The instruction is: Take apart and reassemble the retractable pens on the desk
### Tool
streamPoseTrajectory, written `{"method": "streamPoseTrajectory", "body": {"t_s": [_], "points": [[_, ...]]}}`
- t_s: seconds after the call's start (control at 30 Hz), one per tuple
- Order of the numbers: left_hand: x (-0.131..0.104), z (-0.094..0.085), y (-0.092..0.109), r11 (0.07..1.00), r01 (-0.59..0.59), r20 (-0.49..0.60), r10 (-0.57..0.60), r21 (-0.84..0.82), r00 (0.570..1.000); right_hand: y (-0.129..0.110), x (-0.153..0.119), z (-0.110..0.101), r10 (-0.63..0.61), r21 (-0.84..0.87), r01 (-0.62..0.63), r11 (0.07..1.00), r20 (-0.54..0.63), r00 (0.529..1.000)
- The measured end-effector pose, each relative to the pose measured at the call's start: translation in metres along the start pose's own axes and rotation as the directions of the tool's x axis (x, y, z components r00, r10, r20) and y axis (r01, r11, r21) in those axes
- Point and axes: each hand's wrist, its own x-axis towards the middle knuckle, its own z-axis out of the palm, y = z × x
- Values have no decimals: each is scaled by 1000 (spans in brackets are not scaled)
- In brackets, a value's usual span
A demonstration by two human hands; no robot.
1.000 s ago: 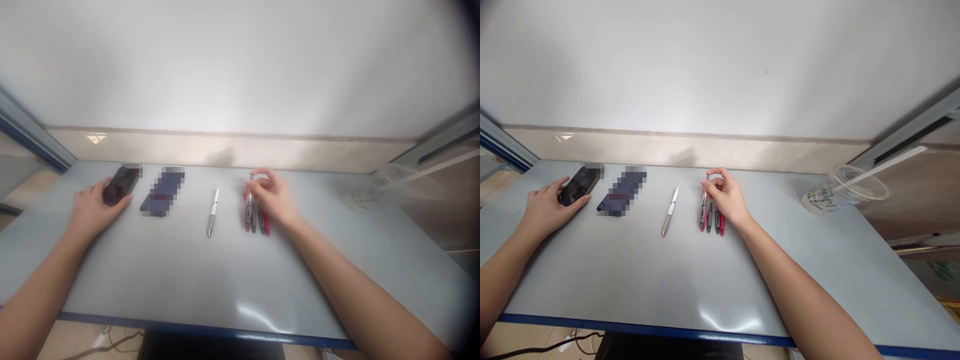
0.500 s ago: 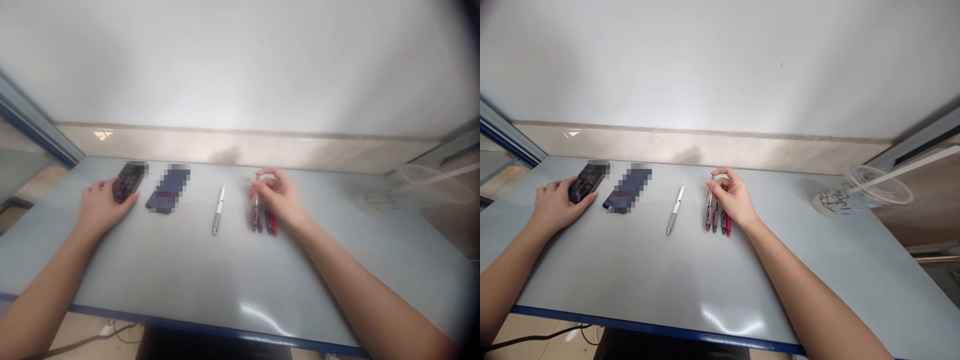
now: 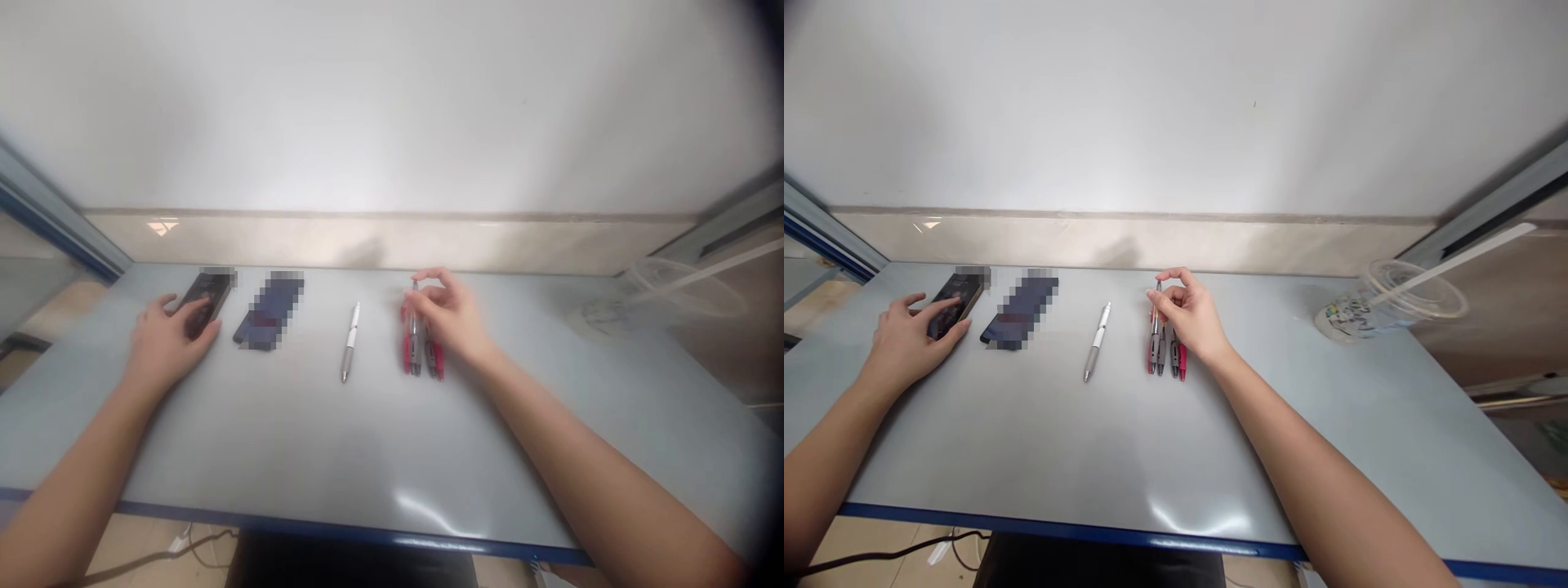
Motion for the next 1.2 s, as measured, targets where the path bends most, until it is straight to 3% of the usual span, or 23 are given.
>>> {"method": "streamPoseTrajectory", "body": {"t_s": [0.33,0.7,0.93,1.07,1.2], "points": [[-1,4,-10,1000,8,-22,-9,-27,1000,2,-1,0,-20,1,20,1000,28,999],[-18,4,-8,987,-45,-175,17,-156,984,2,-3,-2,-8,-24,9,1000,60,998],[-27,3,-3,991,4,-174,-27,-135,984,1,-3,-2,-4,-36,6,999,56,998],[-20,-3,-2,998,48,-57,-50,-31,997,3,2,-2,-41,-96,48,994,79,996],[4,-20,3,990,142,88,-142,0,986,8,8,-1,-83,-249,105,963,98,992]]}}
